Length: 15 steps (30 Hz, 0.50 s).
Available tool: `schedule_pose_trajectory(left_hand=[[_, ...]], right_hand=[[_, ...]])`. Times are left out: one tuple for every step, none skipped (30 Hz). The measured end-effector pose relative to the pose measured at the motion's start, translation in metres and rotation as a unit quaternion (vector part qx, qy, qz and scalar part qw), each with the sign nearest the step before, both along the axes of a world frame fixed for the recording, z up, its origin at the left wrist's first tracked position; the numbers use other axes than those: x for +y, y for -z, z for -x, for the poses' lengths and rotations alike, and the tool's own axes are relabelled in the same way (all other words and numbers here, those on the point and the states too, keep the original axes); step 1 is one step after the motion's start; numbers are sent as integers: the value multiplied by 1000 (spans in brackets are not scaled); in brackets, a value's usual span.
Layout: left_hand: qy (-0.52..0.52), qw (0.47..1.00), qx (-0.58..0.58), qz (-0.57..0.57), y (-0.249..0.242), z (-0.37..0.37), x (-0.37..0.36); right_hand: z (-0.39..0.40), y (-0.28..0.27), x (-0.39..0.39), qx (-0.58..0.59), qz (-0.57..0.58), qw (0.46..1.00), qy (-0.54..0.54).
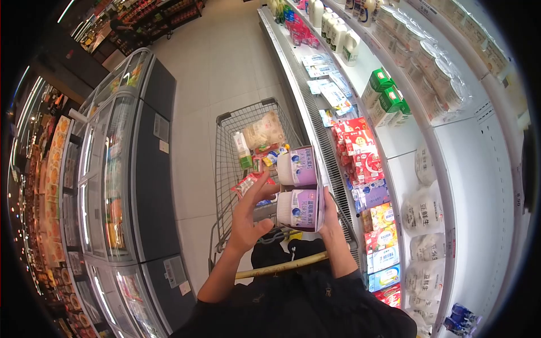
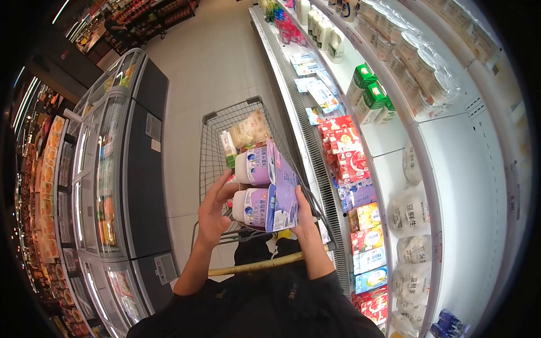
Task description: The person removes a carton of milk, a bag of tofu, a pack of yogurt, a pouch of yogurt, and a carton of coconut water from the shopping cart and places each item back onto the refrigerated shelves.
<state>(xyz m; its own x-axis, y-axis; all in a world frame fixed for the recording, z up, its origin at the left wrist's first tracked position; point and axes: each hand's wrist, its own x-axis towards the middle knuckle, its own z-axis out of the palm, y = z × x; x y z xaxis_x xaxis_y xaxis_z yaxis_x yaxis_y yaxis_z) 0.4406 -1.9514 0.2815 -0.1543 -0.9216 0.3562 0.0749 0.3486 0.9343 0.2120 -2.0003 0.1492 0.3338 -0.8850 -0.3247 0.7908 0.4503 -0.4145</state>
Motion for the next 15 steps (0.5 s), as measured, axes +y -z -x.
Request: schedule_pose_trajectory(left_hand=[[10,999,-20,31,-2,7,2],[21,997,-41,62,-4,14,4],[47,997,-17,62,-7,19,5],[48,997,-15,64,-4,25,9],[72,996,1,52,-4,30,10],[95,995,17,39,-4,33,11],[107,994,2,30,-8,33,13],[110,994,4,27,-8,34,13],[96,992,-53,63,-8,35,12],[81,986,-111,98,-8,35,11],[84,985,-111,98,-8,34,11],[80,982,-133,104,-8,32,11],[76,979,-154,108,-7,31,11],[80,978,-155,111,-3,31,10],[91,984,-128,89,1,30,9]], right_hand=[[0,-1,0,-92,55,993,-52],[-2,-6,1,-184,109,971,-103],[-11,2,-3,-228,58,967,-101],[-12,6,2,-196,81,969,-125],[-16,8,4,-153,56,979,-120],[-19,10,7,-110,30,987,-115],[-23,4,7,-217,50,963,-154],[-26,14,8,-297,51,938,-173],[-31,8,9,-332,57,926,-168],[-34,2,10,-367,62,914,-163],[-32,2,9,-368,63,914,-161],[-28,1,7,-372,65,913,-152],[-23,0,6,-377,67,913,-143],[-18,-2,4,-378,71,913,-140],[-13,-5,1,-335,77,930,-129]])
